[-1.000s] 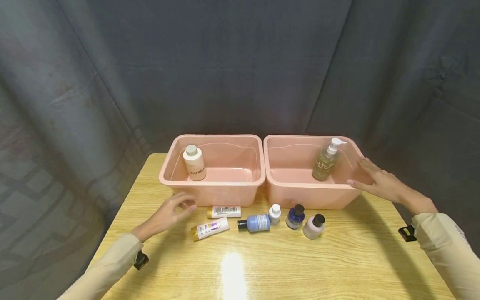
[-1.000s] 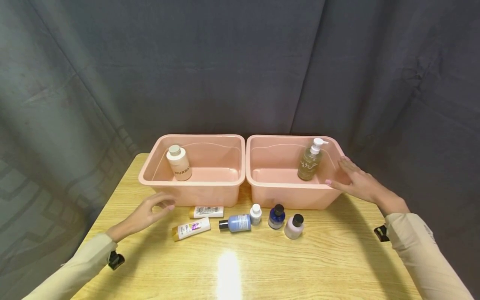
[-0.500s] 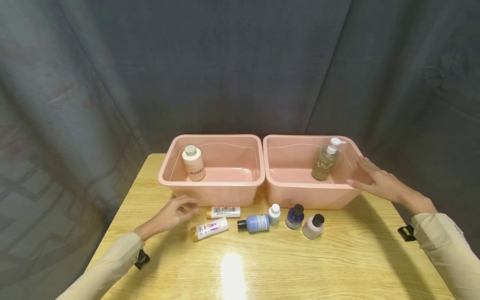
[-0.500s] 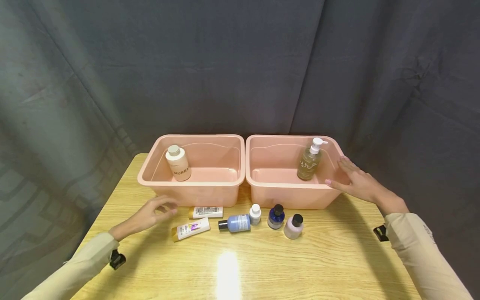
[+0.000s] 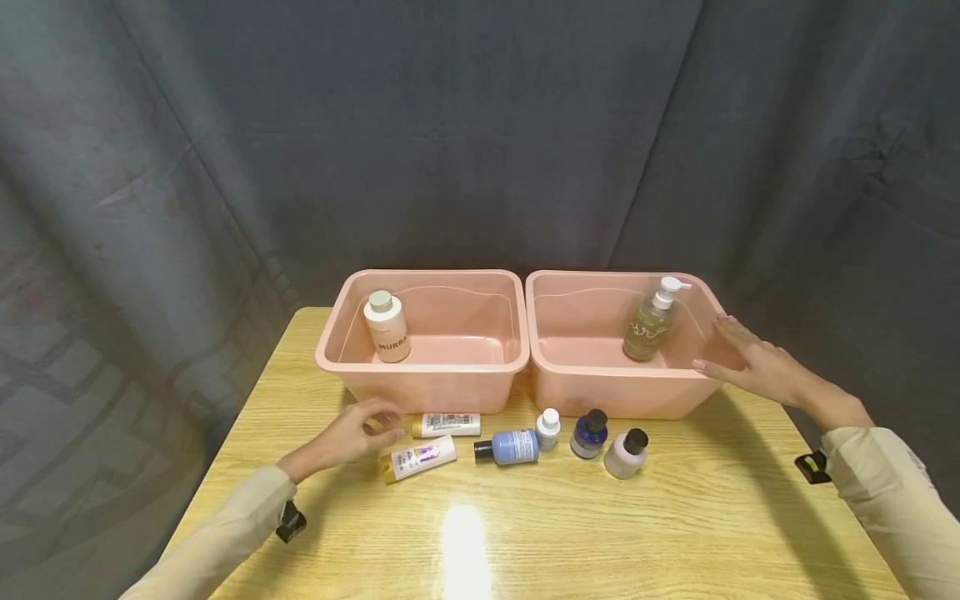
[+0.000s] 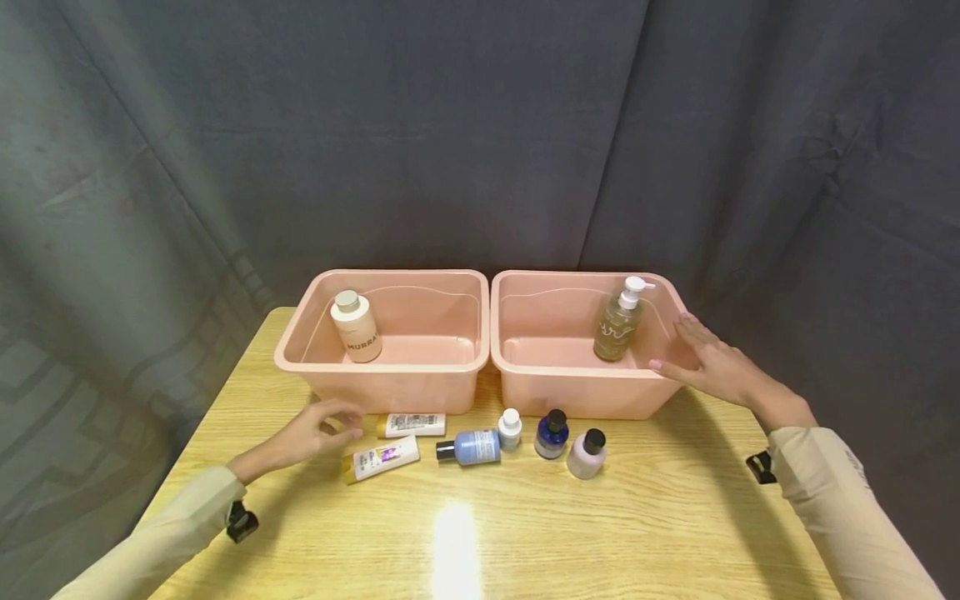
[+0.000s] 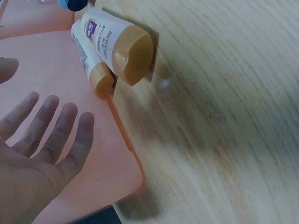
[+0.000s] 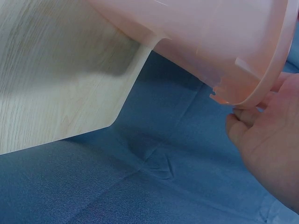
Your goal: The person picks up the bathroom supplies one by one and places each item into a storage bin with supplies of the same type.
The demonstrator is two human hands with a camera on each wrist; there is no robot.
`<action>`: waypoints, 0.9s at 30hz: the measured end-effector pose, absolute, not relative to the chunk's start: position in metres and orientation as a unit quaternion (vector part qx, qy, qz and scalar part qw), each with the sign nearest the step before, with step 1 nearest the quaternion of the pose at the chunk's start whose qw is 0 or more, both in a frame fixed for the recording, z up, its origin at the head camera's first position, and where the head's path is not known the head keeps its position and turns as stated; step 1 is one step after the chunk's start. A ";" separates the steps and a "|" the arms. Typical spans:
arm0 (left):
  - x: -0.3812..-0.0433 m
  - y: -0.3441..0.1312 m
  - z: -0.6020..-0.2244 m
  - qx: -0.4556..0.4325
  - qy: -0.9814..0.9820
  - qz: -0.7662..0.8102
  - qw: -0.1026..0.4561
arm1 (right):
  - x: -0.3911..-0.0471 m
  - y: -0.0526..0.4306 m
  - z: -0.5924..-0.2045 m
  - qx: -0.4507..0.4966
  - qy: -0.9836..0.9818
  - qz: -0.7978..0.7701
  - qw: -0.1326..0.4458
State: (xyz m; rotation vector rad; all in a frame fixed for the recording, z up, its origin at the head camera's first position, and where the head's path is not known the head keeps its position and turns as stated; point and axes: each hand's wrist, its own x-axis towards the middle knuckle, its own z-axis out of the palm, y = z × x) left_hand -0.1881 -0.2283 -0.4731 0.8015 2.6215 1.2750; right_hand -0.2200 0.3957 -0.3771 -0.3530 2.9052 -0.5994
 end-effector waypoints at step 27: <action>-0.188 -0.224 -0.480 0.223 0.837 0.476 0.153 | -0.219 0.396 -0.377 -0.121 0.969 -0.203 0.072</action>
